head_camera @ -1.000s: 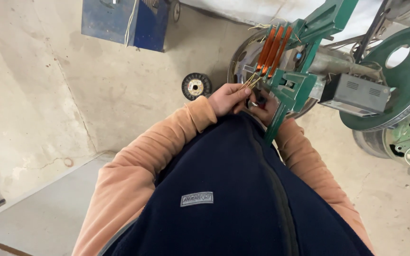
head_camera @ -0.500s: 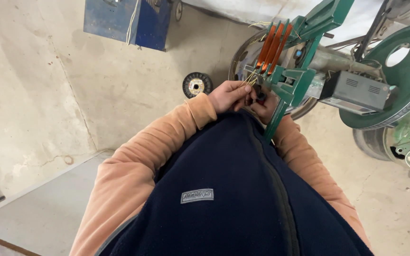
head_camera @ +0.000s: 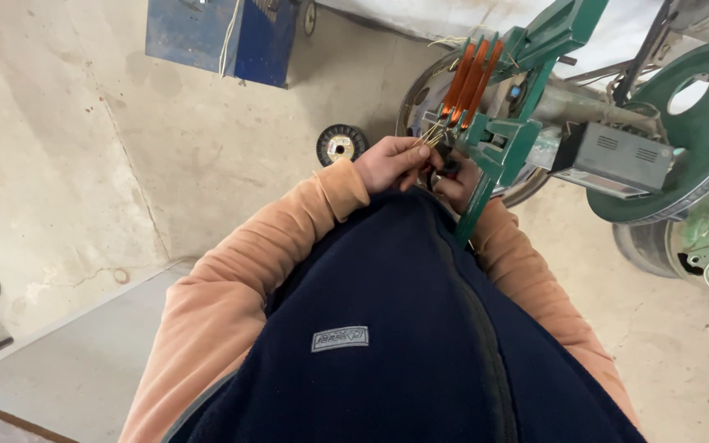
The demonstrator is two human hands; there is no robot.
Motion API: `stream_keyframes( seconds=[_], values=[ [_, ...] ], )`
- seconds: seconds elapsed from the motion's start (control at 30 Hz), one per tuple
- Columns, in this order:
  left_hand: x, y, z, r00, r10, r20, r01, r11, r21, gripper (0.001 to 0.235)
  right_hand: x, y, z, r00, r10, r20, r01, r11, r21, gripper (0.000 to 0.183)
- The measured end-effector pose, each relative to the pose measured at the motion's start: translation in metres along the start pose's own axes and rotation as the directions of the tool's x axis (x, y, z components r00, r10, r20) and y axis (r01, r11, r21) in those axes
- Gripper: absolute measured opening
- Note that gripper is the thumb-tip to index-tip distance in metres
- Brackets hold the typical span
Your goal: Winding and securing copper wire coils on a mechanical jig or motor part using pliers and a wrench.
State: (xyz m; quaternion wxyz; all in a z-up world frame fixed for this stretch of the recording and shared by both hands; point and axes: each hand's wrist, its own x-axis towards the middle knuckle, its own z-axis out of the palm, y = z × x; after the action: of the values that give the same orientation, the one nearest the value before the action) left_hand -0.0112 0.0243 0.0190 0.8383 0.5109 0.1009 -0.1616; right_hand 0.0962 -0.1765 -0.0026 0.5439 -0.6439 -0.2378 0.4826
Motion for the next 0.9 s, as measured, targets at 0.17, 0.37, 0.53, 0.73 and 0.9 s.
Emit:
stream_keyframes(
  seconds=[0.17,0.37,0.53,0.73,0.9],
  values=[
    [0.000,0.001,0.002,1.000,-0.024,-0.001,0.023,0.999,-0.024,0.036,0.001,0.003,-0.002,0.999,-0.035,-0.006,0.035,0.999,-0.020,0.047],
    [0.000,-0.001,-0.002,0.999,-0.032,-0.007,0.032,0.998,0.047,0.038,0.003,-0.003,0.001,0.990,-0.144,-0.012,0.144,0.989,-0.018,0.050],
    [-0.003,0.008,0.001,1.000,0.010,-0.015,-0.011,1.000,-0.015,0.039,0.002,0.020,-0.002,0.994,-0.109,-0.002,0.108,0.994,-0.035,0.034],
    [-0.004,-0.004,-0.003,0.994,0.088,-0.061,-0.087,0.996,0.023,0.044,0.005,0.048,0.001,0.998,-0.052,0.027,0.052,0.999,-0.006,0.044],
    [-0.009,-0.005,0.003,0.995,0.056,-0.083,-0.059,0.997,-0.040,0.045,0.012,0.064,-0.001,0.990,-0.123,0.069,0.107,0.974,0.198,0.071]
  ],
)
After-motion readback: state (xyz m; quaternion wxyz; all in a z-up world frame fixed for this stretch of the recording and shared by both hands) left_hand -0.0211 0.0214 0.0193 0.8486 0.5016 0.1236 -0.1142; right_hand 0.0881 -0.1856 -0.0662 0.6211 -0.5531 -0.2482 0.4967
